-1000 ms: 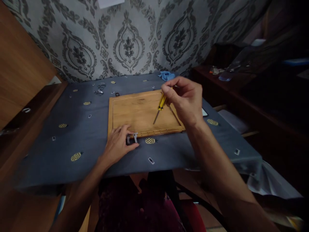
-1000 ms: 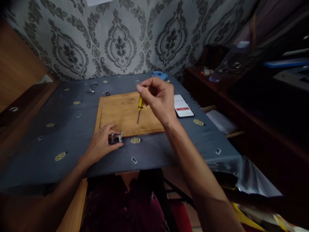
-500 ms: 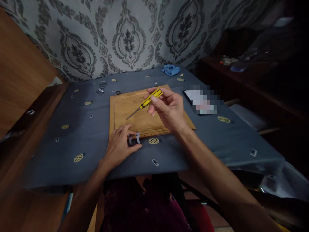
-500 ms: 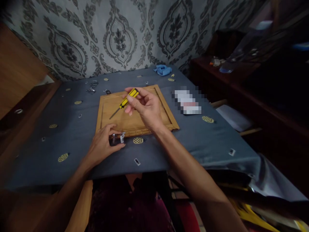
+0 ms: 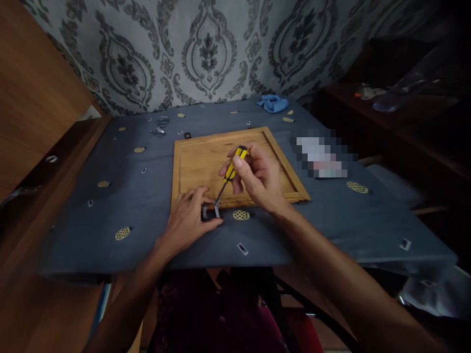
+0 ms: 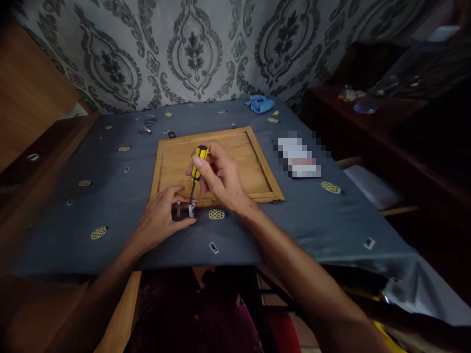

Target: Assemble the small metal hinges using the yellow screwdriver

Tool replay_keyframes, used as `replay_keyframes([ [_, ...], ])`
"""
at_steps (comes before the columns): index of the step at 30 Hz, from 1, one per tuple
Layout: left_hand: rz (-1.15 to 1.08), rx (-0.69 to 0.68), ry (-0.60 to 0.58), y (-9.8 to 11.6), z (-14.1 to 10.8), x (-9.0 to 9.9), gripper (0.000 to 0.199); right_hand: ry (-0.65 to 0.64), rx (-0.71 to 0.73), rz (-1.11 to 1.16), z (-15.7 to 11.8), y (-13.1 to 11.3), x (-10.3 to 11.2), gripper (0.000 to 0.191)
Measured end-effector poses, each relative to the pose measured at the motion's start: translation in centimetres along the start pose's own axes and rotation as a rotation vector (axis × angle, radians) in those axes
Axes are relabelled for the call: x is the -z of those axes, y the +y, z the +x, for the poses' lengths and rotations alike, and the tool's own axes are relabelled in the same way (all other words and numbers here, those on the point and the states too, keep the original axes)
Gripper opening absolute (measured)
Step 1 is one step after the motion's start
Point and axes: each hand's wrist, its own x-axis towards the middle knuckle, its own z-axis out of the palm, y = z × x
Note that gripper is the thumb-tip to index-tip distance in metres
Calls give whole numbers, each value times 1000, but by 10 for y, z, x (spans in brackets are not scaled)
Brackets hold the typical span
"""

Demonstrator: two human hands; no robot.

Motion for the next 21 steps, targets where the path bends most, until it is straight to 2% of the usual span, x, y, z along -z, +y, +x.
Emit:
replay_keyframes([
  [11, -13, -4, 15, -3, -1, -3, 57, -37, -55, 6, -3, 4, -1, 38],
  [21, 8, -7, 12, -2, -1, -2, 58, -66, -22, 2, -4, 7, -1, 32],
])
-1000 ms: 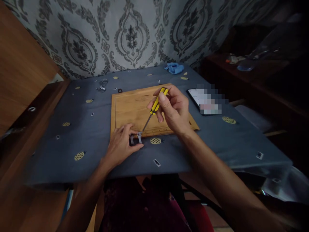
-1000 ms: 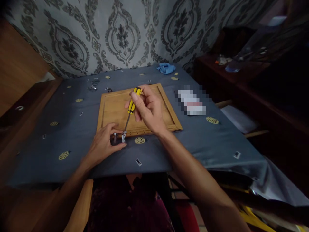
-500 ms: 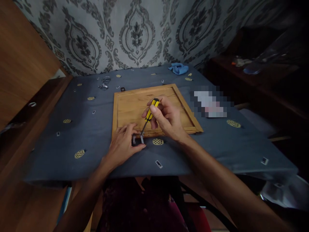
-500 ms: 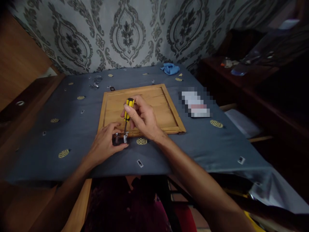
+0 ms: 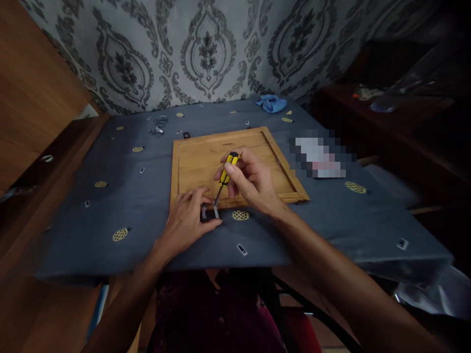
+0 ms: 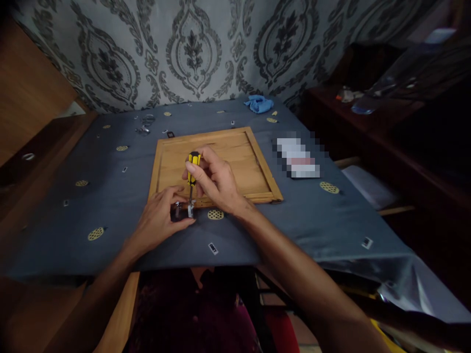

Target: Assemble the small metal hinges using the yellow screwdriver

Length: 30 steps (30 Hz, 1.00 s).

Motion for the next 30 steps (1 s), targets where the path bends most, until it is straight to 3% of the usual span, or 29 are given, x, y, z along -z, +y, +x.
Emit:
replay_keyframes([
  [15, 6, -6, 2, 0, 0, 0, 56, -61, -25, 6, -1, -2, 2, 31],
  [23, 26, -7, 7, -1, 1, 1, 58, -199, -87, 62, -2, -15, 3, 31],
  [30, 24, 11, 6, -2, 1, 0, 60, -107, -99, 92, -1, -12, -1, 35],
])
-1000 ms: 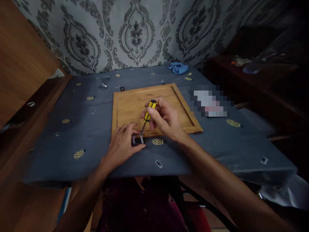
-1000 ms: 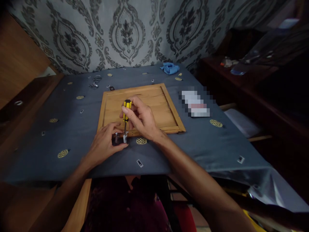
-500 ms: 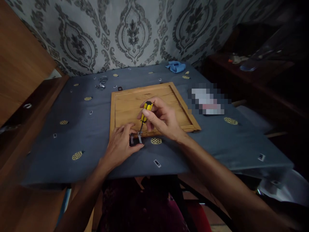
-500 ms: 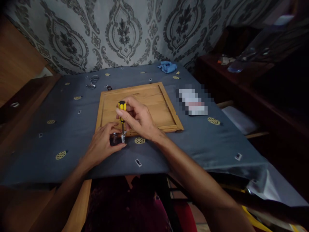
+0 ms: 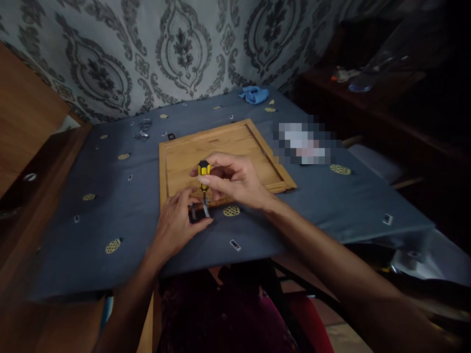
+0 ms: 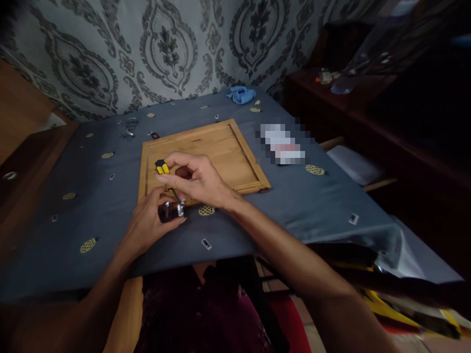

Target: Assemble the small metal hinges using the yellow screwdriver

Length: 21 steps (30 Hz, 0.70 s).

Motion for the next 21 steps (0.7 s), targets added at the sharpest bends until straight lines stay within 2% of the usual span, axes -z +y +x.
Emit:
replay_keyframes([
  [5, -7, 4, 7, 0, 1, 0, 54, -24, 12, 106, 2, 1, 0, 37],
  [12, -15, -14, 12, 1, 1, 1, 48, -70, -7, 55, -1, -4, 5, 18],
  [21, -40, -10, 9, 1, 3, 1, 46, -53, 24, 124, 1, -3, 1, 35],
])
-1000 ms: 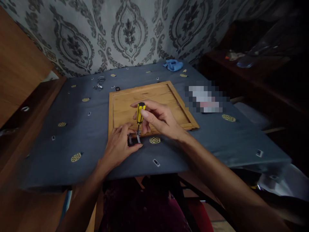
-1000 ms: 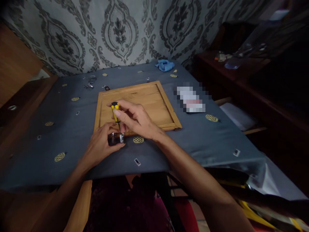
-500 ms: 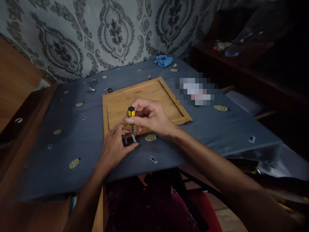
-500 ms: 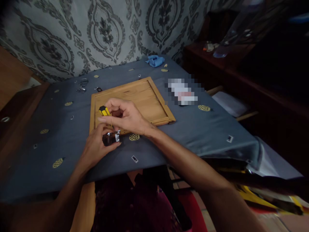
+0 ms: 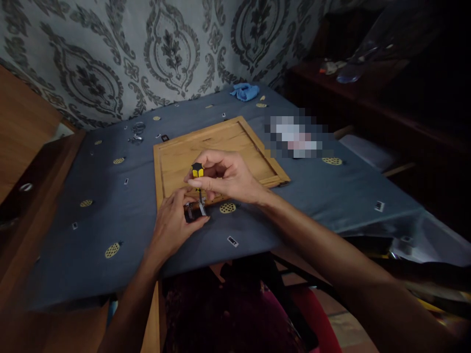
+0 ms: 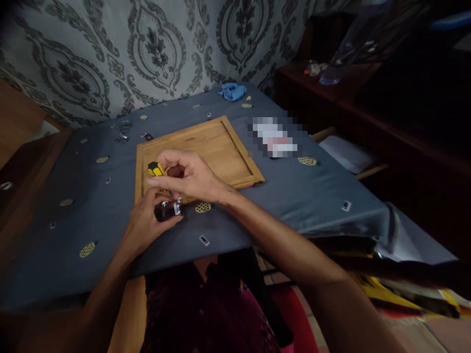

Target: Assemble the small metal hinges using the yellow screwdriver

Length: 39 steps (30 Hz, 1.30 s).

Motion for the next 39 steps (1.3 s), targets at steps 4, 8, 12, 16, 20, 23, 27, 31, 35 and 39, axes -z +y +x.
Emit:
replay_keyframes([
  [4, 5, 0, 11, -1, -1, -1, 50, -16, 39, 37, 1, 2, 1, 31],
  [8, 26, -13, 25, -3, -1, -2, 49, 14, 38, -9, -1, 4, 2, 26],
  [12, 30, -27, 34, -4, -1, -3, 58, 97, 73, -37, -2, 2, 2, 31],
  [16, 22, -22, 31, -4, -2, -3, 62, 115, 99, -50, -2, 0, 1, 31],
  [20, 29, -14, 23, -3, -2, -2, 58, 95, 89, -58, -1, 3, 2, 33],
  [23, 32, -13, 21, -3, -1, -2, 57, 75, 71, -56, -1, 6, 1, 35],
  [27, 36, -10, 17, -2, -1, -2, 54, 62, 63, -44, 0, 7, 1, 37],
  [31, 25, -6, 9, -4, -1, -3, 56, 45, 61, -53, 0, 7, 1, 36],
  [35, 22, 6, 8, -4, -1, -3, 52, 54, 76, -65, 0, 7, 0, 35],
  [39, 10, 3, -9, -2, -1, -1, 50, 46, 70, -56, 0, 3, -1, 37],
])
